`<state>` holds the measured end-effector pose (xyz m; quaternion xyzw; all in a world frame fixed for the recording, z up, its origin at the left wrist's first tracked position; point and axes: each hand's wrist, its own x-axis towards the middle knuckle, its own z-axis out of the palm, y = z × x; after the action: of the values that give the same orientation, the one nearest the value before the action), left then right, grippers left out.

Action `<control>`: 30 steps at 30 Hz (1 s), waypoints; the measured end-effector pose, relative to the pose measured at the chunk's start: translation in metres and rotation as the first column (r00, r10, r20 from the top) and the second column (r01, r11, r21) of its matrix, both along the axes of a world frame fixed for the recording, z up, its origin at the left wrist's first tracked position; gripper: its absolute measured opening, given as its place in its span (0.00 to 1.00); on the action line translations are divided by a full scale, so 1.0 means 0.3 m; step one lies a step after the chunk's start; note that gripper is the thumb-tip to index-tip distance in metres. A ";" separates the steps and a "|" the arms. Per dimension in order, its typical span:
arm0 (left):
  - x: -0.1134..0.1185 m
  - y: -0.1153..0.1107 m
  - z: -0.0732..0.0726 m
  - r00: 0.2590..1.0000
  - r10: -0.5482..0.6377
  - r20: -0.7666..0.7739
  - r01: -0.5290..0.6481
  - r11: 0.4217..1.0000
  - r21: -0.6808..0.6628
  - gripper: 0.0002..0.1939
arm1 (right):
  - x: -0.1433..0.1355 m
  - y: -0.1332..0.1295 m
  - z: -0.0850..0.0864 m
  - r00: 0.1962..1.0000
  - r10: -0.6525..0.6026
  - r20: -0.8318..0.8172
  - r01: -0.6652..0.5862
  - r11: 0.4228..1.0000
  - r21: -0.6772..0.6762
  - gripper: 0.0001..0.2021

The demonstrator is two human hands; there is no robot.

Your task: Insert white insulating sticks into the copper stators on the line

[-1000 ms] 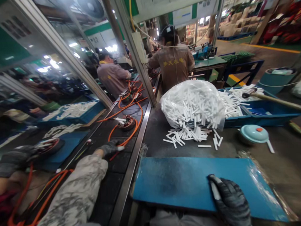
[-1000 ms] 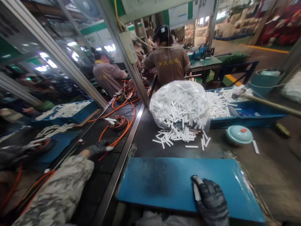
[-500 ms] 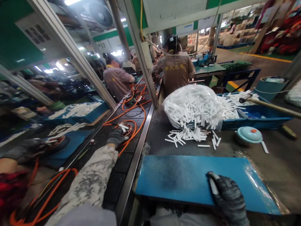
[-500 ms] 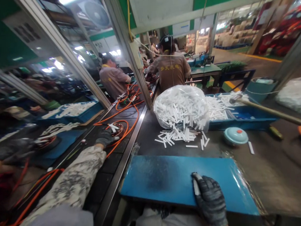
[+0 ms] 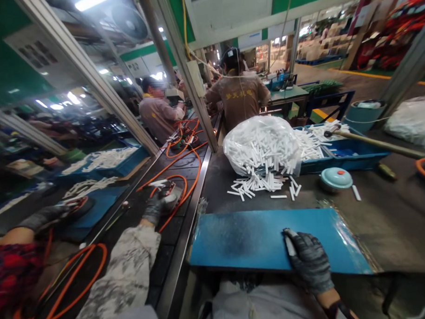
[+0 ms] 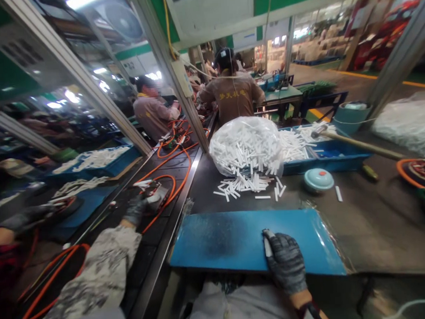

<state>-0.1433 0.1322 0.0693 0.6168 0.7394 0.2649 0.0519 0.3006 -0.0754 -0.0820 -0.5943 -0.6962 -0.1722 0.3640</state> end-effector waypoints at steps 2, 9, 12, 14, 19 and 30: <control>0.021 -0.095 -0.003 0.995 -0.077 0.058 0.079 0.996 -0.044 0.20 | -0.003 -0.003 0.019 1.000 -0.009 -0.002 0.009 1.000 -0.017 0.13; 0.333 -0.418 -0.061 0.754 -0.549 0.360 0.628 0.764 -0.148 0.23 | 0.009 -0.006 0.066 0.999 -0.034 -0.039 0.030 0.994 -0.109 0.14; 0.506 -0.486 -0.114 0.741 -0.657 0.141 0.672 0.728 -0.140 0.26 | 0.006 0.004 0.086 0.991 -0.009 -0.131 -0.007 0.992 -0.125 0.14; 0.565 -0.519 -0.118 0.722 -0.692 -0.022 0.682 0.716 -0.151 0.27 | -0.003 0.013 0.106 0.977 0.026 -0.212 -0.058 0.988 -0.146 0.14; 0.525 -0.555 0.042 0.654 -0.751 -0.090 0.737 0.659 -0.149 0.20 | -0.038 0.036 0.164 0.893 0.178 -0.414 -0.275 0.943 -0.187 0.13; 0.609 -0.380 0.003 0.671 -0.739 -0.064 0.735 0.674 -0.079 0.20 | -0.162 0.205 0.249 0.507 0.499 -0.703 -0.801 0.573 -0.171 0.21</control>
<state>0.0392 0.0181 0.0701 0.8725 0.4354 0.1759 0.1349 0.2520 -0.0138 -0.0074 -0.3653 -0.7424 0.3526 0.4371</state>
